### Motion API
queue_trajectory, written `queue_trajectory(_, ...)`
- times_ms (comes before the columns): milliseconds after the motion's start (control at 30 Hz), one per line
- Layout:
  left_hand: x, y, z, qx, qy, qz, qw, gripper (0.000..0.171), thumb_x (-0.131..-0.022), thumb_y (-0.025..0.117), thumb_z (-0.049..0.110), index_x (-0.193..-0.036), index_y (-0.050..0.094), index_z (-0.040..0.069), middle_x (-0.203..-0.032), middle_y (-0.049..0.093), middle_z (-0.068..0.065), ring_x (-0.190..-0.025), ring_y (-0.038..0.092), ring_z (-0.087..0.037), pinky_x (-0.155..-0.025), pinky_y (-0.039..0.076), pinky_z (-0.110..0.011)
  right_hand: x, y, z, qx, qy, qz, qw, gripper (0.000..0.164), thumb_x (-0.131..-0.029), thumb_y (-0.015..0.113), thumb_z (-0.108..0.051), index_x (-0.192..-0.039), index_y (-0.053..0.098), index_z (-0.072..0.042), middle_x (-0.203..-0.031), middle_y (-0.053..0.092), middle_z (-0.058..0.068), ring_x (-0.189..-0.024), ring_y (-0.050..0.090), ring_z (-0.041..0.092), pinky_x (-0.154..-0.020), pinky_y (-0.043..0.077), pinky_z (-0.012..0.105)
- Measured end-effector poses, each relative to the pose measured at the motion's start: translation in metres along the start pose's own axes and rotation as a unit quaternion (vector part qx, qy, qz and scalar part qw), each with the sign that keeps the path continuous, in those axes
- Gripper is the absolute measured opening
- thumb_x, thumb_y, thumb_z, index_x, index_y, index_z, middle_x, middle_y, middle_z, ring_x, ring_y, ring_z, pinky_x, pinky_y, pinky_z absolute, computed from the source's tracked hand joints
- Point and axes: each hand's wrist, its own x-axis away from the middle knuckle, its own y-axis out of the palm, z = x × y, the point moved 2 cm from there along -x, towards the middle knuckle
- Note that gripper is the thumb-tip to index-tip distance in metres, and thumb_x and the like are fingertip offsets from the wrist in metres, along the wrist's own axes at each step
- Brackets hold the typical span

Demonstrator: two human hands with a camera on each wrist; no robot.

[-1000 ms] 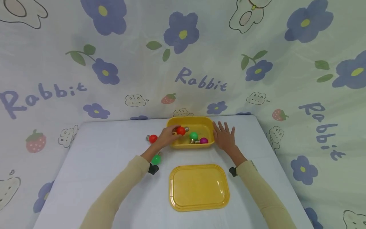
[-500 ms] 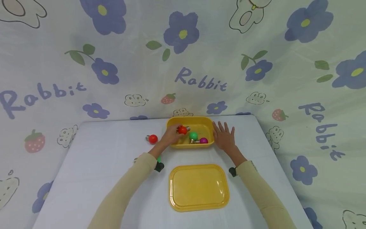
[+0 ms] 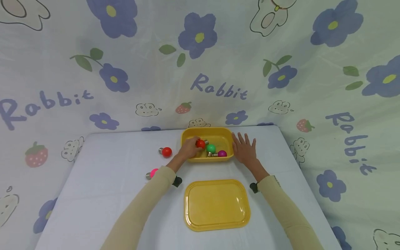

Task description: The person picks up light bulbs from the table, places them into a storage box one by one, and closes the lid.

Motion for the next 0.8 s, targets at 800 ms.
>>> queue_trajectory(800, 0.0014, 0.0048, 0.005, -0.061, -0.009, -0.034, 0.9975, 0.052, -0.097, 0.066, 0.015, -0.144, 0.048, 0.002, -0.133, 0.06, -0.017, -0.11, 0.058, -0.029, -0.102, 0.048, -0.042, 0.0003, -0.0023, -0.0021, -0.009, 0.001, -0.001, 1.0, 0.057, -0.109, 0.031, -0.037, -0.161, 0.017, -0.02, -0.164, 0.021, 0.013, -0.149, 0.009, 0.04, -0.113, 0.004, 0.07)
